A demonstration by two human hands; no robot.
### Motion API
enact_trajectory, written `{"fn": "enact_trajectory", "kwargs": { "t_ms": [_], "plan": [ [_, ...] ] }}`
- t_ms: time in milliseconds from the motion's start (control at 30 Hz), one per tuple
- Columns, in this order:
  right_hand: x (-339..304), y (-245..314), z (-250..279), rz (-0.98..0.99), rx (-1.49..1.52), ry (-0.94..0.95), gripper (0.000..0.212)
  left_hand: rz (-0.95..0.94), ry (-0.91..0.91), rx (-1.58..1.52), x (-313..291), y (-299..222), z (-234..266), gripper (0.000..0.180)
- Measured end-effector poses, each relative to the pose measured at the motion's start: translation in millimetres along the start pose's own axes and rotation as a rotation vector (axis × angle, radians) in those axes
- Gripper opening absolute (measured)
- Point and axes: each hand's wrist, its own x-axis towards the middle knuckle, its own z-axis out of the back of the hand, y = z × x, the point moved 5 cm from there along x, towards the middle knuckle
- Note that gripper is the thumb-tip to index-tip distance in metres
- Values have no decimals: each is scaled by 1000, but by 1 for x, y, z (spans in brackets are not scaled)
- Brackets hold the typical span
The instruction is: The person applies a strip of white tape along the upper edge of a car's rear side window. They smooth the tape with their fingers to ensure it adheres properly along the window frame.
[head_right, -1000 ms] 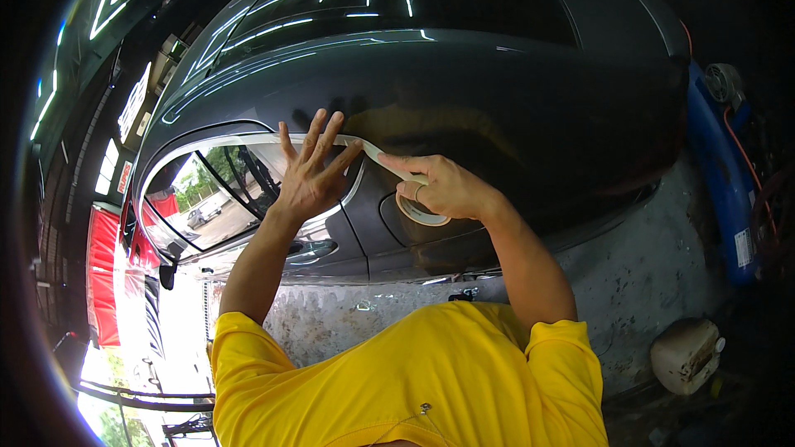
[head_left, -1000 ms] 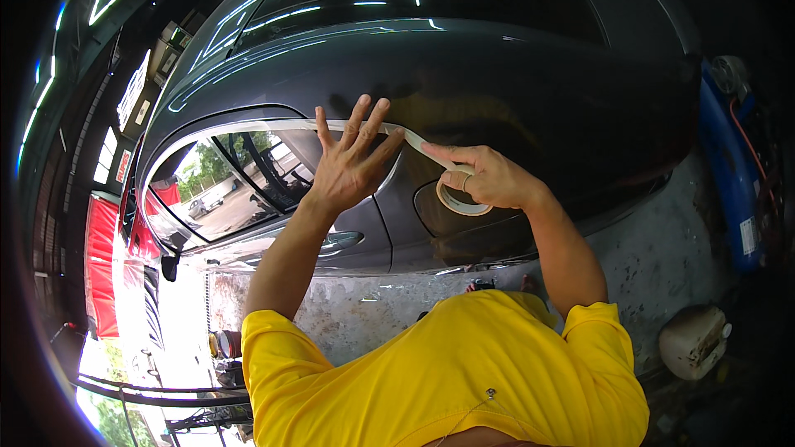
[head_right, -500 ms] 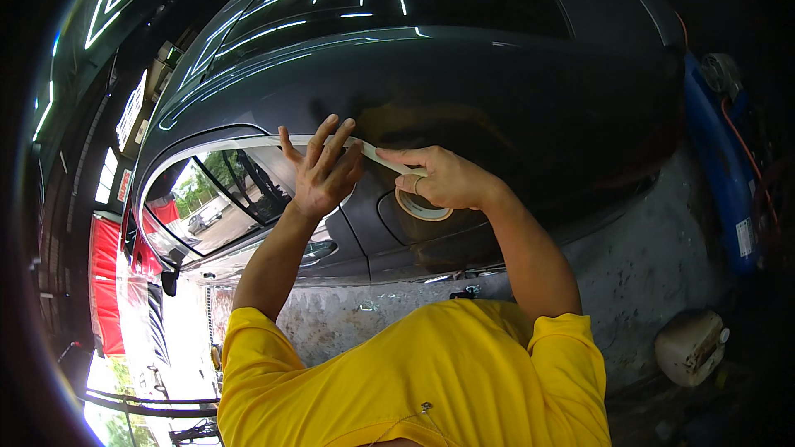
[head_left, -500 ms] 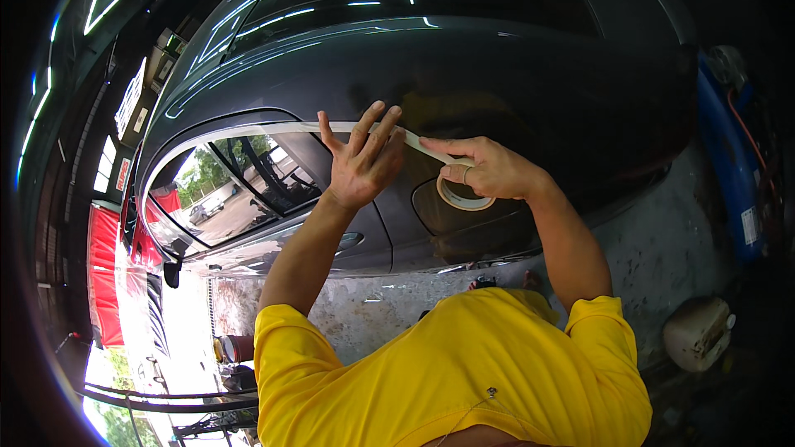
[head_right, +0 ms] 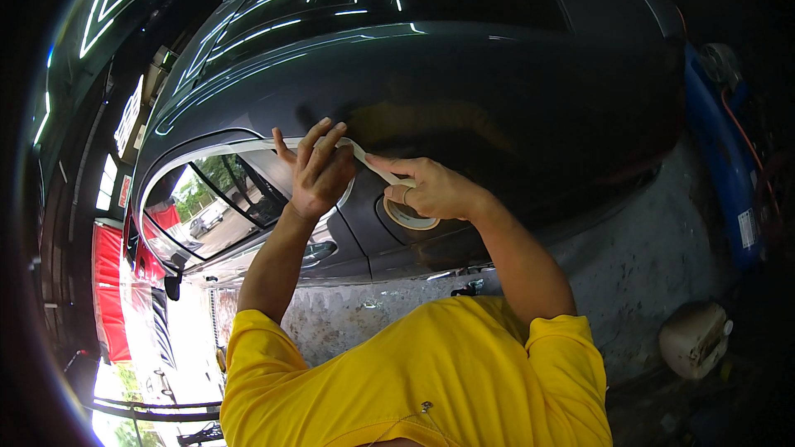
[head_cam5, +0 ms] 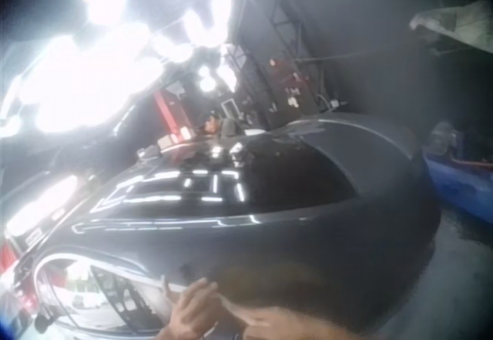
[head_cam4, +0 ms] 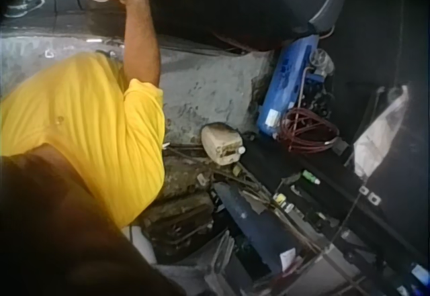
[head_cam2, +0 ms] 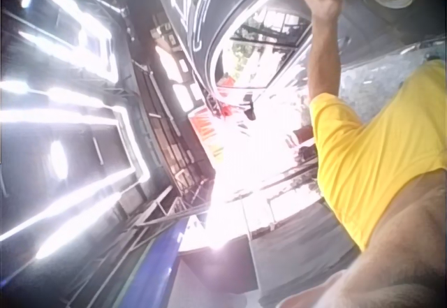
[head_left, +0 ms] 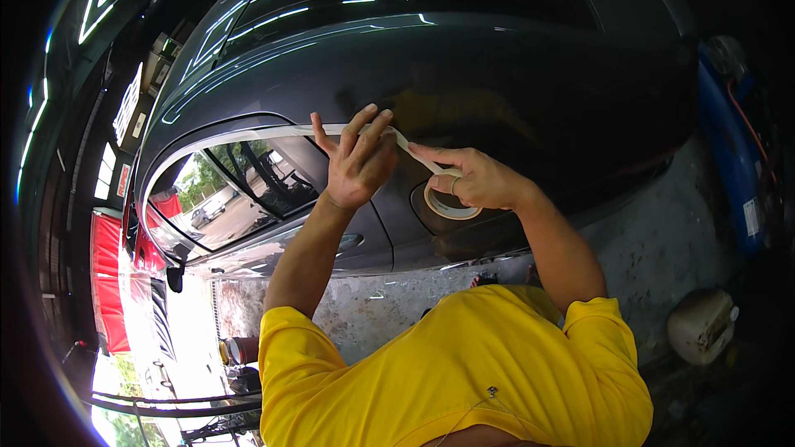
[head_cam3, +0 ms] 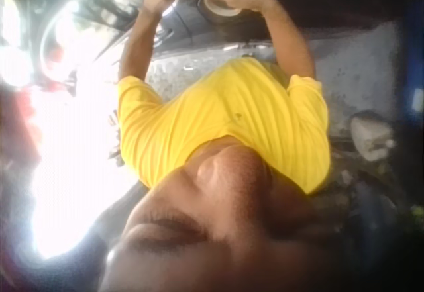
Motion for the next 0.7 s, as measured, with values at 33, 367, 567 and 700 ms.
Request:
{"fn": "enact_trajectory", "kwargs": {
  "t_ms": [33,367,567,700],
  "plan": [
    [0,-1,-1,-1,-8,-11,63,-6,-6,2,1,0,0,21],
    [4,-20,-3,133,-181,-140,61,-21,89,-55,8,6,1,28],
    [2,-9,2,97,-128,-89,59,-75,122,-37,5,8,3,33],
    [2,-8,2,100,-130,-81,59,-110,103,-58,8,6,4,31]
  ]
}}
